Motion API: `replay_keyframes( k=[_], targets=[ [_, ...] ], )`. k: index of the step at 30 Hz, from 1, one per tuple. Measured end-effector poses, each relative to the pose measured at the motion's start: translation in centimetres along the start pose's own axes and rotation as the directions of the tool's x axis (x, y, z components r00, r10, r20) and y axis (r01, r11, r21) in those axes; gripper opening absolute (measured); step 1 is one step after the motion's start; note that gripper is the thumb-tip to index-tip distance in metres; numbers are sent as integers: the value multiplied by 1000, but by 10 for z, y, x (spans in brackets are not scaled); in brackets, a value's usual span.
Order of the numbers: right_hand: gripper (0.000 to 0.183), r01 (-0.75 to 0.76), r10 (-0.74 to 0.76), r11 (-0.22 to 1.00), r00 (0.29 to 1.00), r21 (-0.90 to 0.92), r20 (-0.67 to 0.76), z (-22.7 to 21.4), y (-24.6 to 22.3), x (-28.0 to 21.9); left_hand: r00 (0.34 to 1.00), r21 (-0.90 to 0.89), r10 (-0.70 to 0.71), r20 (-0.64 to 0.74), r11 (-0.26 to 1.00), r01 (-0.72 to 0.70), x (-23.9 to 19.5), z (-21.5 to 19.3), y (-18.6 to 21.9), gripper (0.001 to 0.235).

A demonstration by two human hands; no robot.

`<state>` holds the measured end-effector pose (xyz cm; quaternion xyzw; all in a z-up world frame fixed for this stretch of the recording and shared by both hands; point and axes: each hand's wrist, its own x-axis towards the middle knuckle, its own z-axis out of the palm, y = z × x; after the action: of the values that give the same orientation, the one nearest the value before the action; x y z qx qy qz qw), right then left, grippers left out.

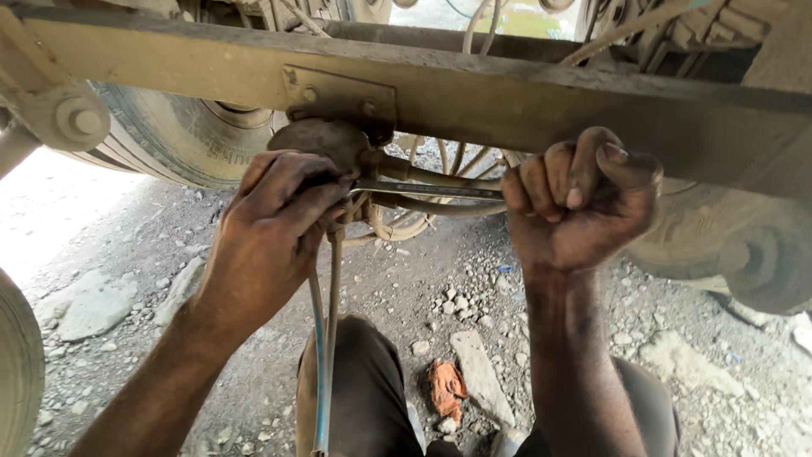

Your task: The person kneels under a truck and uses a wrench to loosen and tighten bolts on a brake chamber assembly. The person adjusts the connected air lines and repositions the assembly before standing up.

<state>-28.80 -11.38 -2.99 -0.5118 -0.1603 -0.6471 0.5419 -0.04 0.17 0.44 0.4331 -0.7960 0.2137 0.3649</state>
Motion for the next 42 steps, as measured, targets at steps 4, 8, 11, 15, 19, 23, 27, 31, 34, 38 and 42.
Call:
replay_keyframes(
  k=[4,8,11,15,19,23,27,31,34,38,42],
  targets=[
    [41,-36,35,998,999,61,7,8,-3,-6,999,-12,15,-32,1000,-15,-2,1,-1,32],
    [36,-33,26,998,992,59,125,22,-5,-14,999,-55,10,-39,998,-13,-5,2,-3,28],
    [34,-12,1,996,992,85,129,31,-8,-21,998,-69,6,-55,998,-10,-7,3,-1,27],
    [39,-49,41,997,989,53,141,42,-12,-23,998,-78,13,-61,997,-18,-5,4,-2,28],
    [33,-19,13,999,986,32,169,50,-12,-27,999,-59,29,-43,998,-32,-11,10,-6,32],
    [41,-35,32,998,998,45,63,52,-11,-35,999,-57,25,-33,998,-26,-11,12,-11,30],
    [42,0,1,1000,999,-8,53,56,-10,-52,999,-2,7,-41,1000,-7,3,6,11,37],
    [38,26,-19,996,997,82,-81,62,-13,-56,996,-265,-76,49,960,86,28,27,69,39],
    [44,102,-114,993,961,-60,-251,66,-16,-57,943,-252,159,-294,938,-237,35,60,106,46],
    [46,96,-153,978,931,-185,-331,70,-21,-56,978,-217,111,-176,965,-148,41,80,110,32],
    [46,88,-150,976,933,-197,-326,79,-20,-56,970,-202,153,-190,961,-191,48,76,104,27]
  ],
)
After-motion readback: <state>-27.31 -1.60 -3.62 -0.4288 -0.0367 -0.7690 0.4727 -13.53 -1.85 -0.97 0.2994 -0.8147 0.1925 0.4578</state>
